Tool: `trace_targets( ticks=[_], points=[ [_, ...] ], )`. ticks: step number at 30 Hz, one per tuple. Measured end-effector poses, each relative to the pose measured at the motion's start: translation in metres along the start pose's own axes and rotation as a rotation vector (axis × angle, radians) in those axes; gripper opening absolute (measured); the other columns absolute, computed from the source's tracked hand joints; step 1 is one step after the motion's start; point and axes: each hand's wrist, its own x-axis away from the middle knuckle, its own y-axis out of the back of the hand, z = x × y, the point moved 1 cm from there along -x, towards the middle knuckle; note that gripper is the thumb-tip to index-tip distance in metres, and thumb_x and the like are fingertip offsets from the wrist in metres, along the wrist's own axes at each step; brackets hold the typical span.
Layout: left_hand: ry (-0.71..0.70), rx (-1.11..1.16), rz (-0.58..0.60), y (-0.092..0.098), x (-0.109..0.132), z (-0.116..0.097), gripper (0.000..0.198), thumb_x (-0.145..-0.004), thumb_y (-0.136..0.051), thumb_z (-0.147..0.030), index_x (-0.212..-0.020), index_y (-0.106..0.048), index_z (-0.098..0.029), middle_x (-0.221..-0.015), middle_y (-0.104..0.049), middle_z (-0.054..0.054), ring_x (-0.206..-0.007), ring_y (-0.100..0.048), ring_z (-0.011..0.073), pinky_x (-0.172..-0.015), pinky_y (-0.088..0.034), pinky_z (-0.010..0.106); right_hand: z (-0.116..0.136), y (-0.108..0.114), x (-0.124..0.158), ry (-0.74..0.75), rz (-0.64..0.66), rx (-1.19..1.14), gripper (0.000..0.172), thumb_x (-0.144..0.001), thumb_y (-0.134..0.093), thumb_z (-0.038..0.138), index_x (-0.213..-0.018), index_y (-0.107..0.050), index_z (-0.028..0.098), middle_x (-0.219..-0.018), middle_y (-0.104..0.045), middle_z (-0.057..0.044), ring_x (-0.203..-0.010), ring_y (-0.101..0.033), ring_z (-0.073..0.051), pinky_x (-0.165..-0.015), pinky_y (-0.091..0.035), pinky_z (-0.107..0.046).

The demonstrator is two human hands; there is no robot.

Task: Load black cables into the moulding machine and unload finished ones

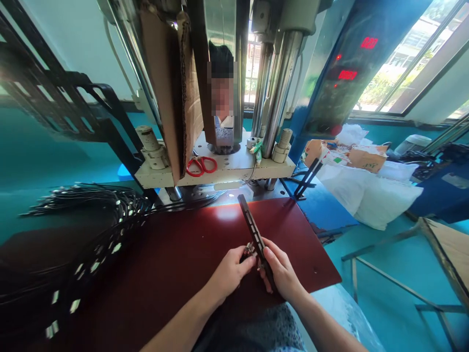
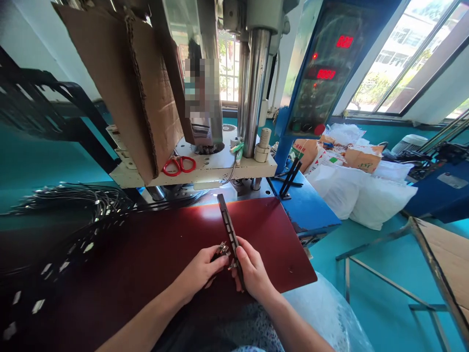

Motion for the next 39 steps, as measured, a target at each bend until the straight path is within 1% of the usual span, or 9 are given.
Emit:
trace_targets(
  ticks=[4,7,12,16,19,22,26,30,39],
  points=[
    [-0.086,0.081,0.049,-0.005,0.0,-0.001,0.026,-0.075,-0.056,-0.038,-0.072,-0.058,-0.012,-0.067,-0.061,0.004,-0.054,-0.051,0.0136,-0.049,-0.038,0.022,0.001,-0.001,0.0,-0.011,0.018,0.012,0.065,-0.081,-0.047,0.054,-0.129,-0.034,0.013,-0.052,-0.049,0.005,-0.032,-0.04,-0.007,-0.025,-0.034,-0.015],
    [-0.079,0.164,0.05,-0.006,-0.004,0.005,0.027,-0.072,-0.059,-0.039,-0.069,-0.06,-0.012,-0.065,-0.061,0.005,-0.062,-0.057,0.0191,-0.059,-0.042,0.026,-0.001,-0.001,0.0,0.002,0.035,0.086,0.063,-0.082,-0.045,0.053,-0.13,-0.035,0.013,-0.054,-0.048,0.005,-0.033,-0.041,-0.006,-0.026,-0.034,-0.014],
    [-0.094,0.173,0.031,-0.006,-0.004,0.009,0.023,-0.073,-0.058,-0.035,-0.07,-0.058,-0.012,-0.062,-0.059,0.004,-0.059,-0.055,0.0173,-0.059,-0.041,0.026,-0.004,-0.003,0.0,0.066,0.048,0.222,0.055,-0.087,-0.039,0.05,-0.131,-0.036,0.018,-0.052,-0.046,0.006,-0.032,-0.039,-0.004,-0.027,-0.033,-0.012],
    [-0.076,0.016,-0.089,0.0,-0.001,0.003,0.03,-0.076,-0.054,-0.042,-0.071,-0.055,-0.012,-0.06,-0.055,0.002,-0.051,-0.045,0.0112,-0.048,-0.032,0.021,-0.001,-0.001,0.0,0.008,0.021,0.078,0.058,-0.084,-0.045,0.051,-0.128,-0.039,0.014,-0.052,-0.049,0.005,-0.031,-0.04,-0.006,-0.025,-0.032,-0.013],
    [-0.034,0.011,-0.194,0.005,-0.001,0.002,0.035,-0.08,-0.046,-0.048,-0.083,-0.053,-0.013,-0.056,-0.051,-0.001,-0.044,-0.038,0.0092,-0.041,-0.024,0.02,0.0,0.002,0.001,0.003,-0.009,-0.006,0.054,-0.084,-0.046,0.048,-0.127,-0.039,0.015,-0.055,-0.051,0.004,-0.03,-0.04,-0.005,-0.025,-0.03,-0.012],
    [-0.032,-0.002,-0.247,0.005,-0.002,0.004,0.032,-0.082,-0.041,-0.046,-0.086,-0.048,-0.015,-0.052,-0.047,-0.003,-0.042,-0.037,0.0093,-0.041,-0.025,0.02,0.0,0.003,0.001,-0.006,-0.003,-0.037,0.053,-0.085,-0.047,0.047,-0.127,-0.04,0.016,-0.057,-0.052,0.003,-0.03,-0.041,-0.005,-0.025,-0.031,-0.012],
    [-0.106,-0.07,-0.227,0.0,-0.002,0.0,0.027,-0.078,-0.05,-0.042,-0.076,-0.049,-0.014,-0.063,-0.051,-0.001,-0.056,-0.045,0.0122,-0.052,-0.035,0.022,0.002,0.003,0.0,-0.015,0.004,-0.035,0.057,-0.082,-0.05,0.049,-0.126,-0.041,0.015,-0.057,-0.051,0.003,-0.034,-0.044,-0.006,-0.025,-0.033,-0.013],
    [-0.079,-0.093,-0.195,0.0,-0.002,-0.003,0.03,-0.074,-0.054,-0.043,-0.068,-0.049,-0.014,-0.06,-0.051,-0.001,-0.055,-0.044,0.0128,-0.053,-0.034,0.023,0.004,0.002,0.0,-0.027,0.027,0.01,0.057,-0.081,-0.05,0.049,-0.126,-0.042,0.015,-0.056,-0.05,0.003,-0.035,-0.043,-0.007,-0.025,-0.034,-0.013],
    [-0.157,-0.074,-0.181,-0.001,-0.005,-0.001,0.022,-0.076,-0.051,-0.034,-0.076,-0.055,-0.012,-0.069,-0.057,0.002,-0.066,-0.049,0.0157,-0.064,-0.038,0.025,0.0,-0.001,0.0,0.012,0.032,0.125,0.057,-0.085,-0.044,0.05,-0.13,-0.038,0.016,-0.055,-0.048,0.004,-0.034,-0.04,-0.005,-0.026,-0.034,-0.012]
  ],
)
